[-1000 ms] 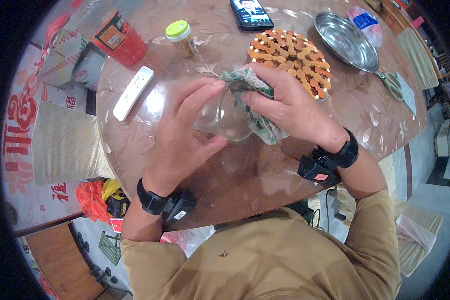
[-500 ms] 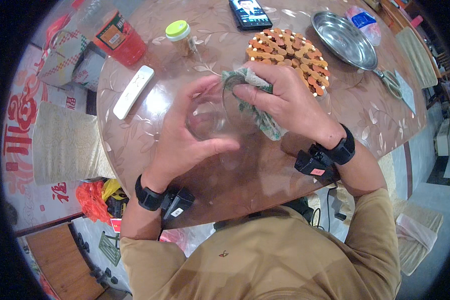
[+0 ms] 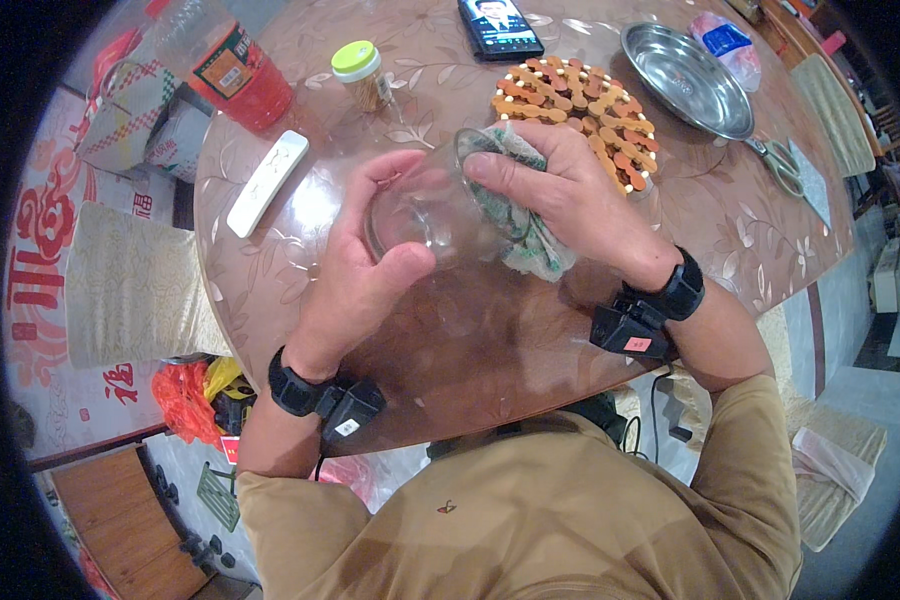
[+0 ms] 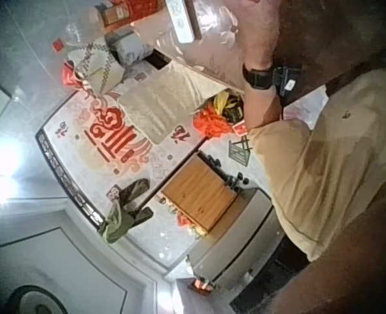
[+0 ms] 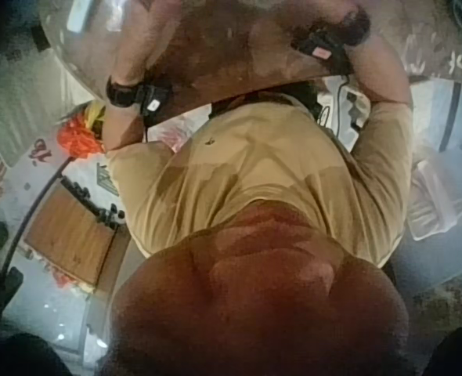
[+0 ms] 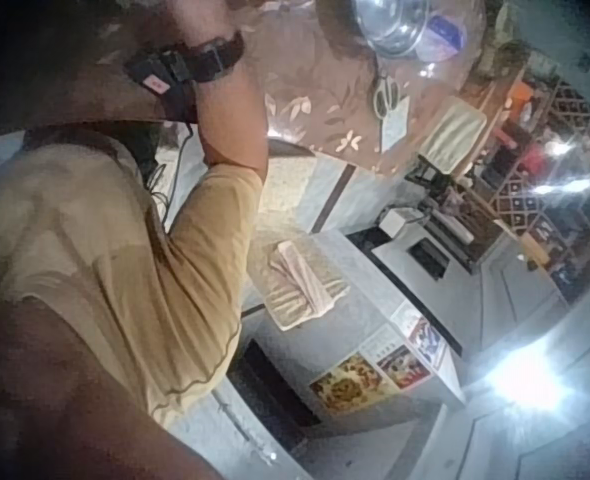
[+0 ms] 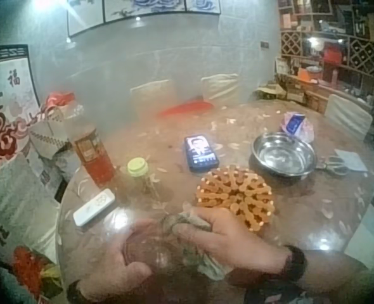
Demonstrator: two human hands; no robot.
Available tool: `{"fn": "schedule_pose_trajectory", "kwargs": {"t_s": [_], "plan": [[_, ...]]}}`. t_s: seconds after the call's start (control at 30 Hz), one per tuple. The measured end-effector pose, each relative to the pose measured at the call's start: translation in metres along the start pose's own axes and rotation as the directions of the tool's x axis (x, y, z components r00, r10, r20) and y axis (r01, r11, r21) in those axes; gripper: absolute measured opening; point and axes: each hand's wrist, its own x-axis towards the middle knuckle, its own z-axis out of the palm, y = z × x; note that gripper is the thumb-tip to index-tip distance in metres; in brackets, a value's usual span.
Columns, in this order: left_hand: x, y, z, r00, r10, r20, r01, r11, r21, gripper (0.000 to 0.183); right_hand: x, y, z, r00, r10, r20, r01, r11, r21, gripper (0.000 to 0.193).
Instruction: The person wipes a decorative wooden coaster, a metal plate, a glass, a plastic jar, and a remote control with a cloth. The person handles each item individually, wiping the surfaces and placing them back on the table.
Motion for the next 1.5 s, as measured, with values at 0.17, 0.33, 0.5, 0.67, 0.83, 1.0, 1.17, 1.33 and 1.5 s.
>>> {"fn": "schedule_pose_trajectory", "kwargs": {"t_s": [0.17, 0.33, 0.5, 0.67, 0.83, 1.0, 1.17, 1.33, 1.5], "plan": [[-0.004, -0.001, 0.0, 0.994, -0.095, 0.05, 0.102, 0.982, -0.158, 0.082, 0.0, 0.002, -0.002, 0.994, -0.105, 0.008, 0.104, 0.969, -0.226, 0.019], [0.001, -0.004, -0.016, 0.931, -0.254, 0.262, 0.322, 0.908, -0.269, 0.072, -0.001, 0.0, -0.001, 0.931, -0.363, 0.03, 0.338, 0.831, -0.442, 0.017], [-0.002, -0.006, -0.001, 0.986, -0.124, 0.114, 0.149, 0.959, -0.239, 0.076, -0.002, -0.005, -0.001, 0.973, -0.231, -0.013, 0.202, 0.879, -0.432, 0.016], [-0.002, -0.005, 0.001, 0.99, 0.14, -0.007, -0.14, 0.989, 0.046, 0.083, -0.002, -0.001, -0.002, 0.991, -0.122, -0.051, 0.097, 0.935, -0.34, 0.016], [-0.003, 0.0, -0.003, 0.999, 0.019, 0.04, -0.02, 1.0, 0.009, 0.082, -0.002, -0.002, -0.002, 0.983, -0.182, -0.005, 0.166, 0.909, -0.383, 0.017], [-0.005, -0.004, -0.009, 0.977, -0.161, 0.137, 0.177, 0.978, -0.111, 0.081, -0.001, 0.0, -0.002, 0.926, -0.375, 0.033, 0.342, 0.801, -0.492, 0.019], [-0.006, -0.003, 0.0, 0.964, -0.242, 0.109, 0.264, 0.921, -0.287, 0.084, -0.001, -0.001, 0.0, 0.947, -0.321, 0.025, 0.286, 0.804, -0.522, 0.016], [0.0, -0.007, 0.007, 0.997, 0.081, 0.0, -0.081, 0.996, 0.025, 0.087, -0.002, -0.003, 0.0, 0.983, -0.175, -0.047, 0.14, 0.899, -0.414, 0.014], [-0.003, -0.002, -0.004, 0.993, -0.098, 0.072, 0.102, 0.993, -0.058, 0.087, -0.002, -0.003, 0.001, 0.932, -0.361, -0.008, 0.314, 0.819, -0.48, 0.013]]}}
